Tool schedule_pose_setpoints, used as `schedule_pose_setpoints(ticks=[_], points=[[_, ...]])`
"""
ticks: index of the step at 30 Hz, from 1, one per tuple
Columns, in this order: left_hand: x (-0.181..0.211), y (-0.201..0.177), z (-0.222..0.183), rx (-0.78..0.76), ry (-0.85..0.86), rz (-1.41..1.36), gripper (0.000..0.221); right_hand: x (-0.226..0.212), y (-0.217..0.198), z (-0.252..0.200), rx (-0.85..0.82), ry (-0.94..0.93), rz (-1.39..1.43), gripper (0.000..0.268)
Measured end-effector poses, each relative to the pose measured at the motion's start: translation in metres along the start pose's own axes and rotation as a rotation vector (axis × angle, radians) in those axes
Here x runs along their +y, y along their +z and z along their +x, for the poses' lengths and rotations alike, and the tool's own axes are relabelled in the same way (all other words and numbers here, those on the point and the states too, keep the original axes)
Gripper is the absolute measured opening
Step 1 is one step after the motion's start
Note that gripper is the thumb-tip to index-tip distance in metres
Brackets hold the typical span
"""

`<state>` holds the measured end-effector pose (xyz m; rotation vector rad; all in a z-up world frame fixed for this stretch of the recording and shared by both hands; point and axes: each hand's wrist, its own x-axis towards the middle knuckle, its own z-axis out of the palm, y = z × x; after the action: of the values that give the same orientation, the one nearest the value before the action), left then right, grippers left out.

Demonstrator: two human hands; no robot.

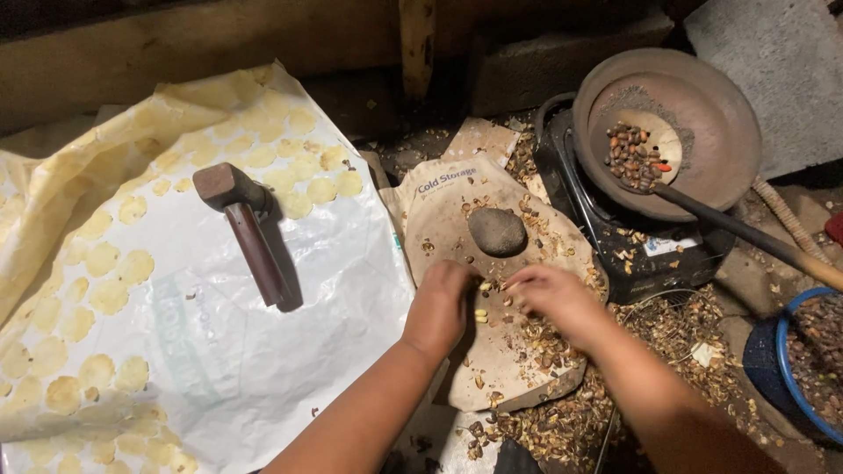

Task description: Cracking roasted nuts with a stone and flattening them with a wooden mallet on a plastic sheet to make crackers

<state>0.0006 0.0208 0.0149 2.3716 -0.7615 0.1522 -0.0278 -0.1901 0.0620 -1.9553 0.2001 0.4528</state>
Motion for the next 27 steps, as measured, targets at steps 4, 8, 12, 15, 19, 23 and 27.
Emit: schedule_pose_setpoints(ticks=[4, 8, 12, 15, 19, 23, 27], points=[[-0.002, 0.006, 0.009, 0.124, -0.483, -0.609, 0.018, -0.008, -0.020, 0.006, 0.025, 0.238, 0.450, 0.026], [0.003, 0.019, 0.009, -0.064, -0.324, -0.273, 0.009, 0.033, 0.014, 0.017, 0.135, -0.287, -0.375, 0.011], [0.002, 0.030, 0.008, -0.071, -0.076, 0.079, 0.010, 0.077, 0.027, 0.026, 0.171, -0.355, -0.744, 0.008], [0.004, 0.037, 0.010, -0.039, 0.011, 0.263, 0.005, 0.075, 0.034, 0.018, 0.230, -0.264, -0.738, 0.009], [0.009, 0.041, 0.020, 0.003, 0.026, 0.422, 0.004, 0.053, 0.026, 0.021, 0.262, -0.116, -0.617, 0.022], [0.021, 0.018, 0.017, -0.182, -0.110, 0.152, 0.032, 0.034, 0.022, 0.014, 0.222, -0.027, -0.658, 0.018], [0.018, 0.004, 0.010, -0.260, -0.302, -0.204, 0.028, 0.015, 0.016, 0.014, 0.204, -0.060, -0.742, 0.010]])
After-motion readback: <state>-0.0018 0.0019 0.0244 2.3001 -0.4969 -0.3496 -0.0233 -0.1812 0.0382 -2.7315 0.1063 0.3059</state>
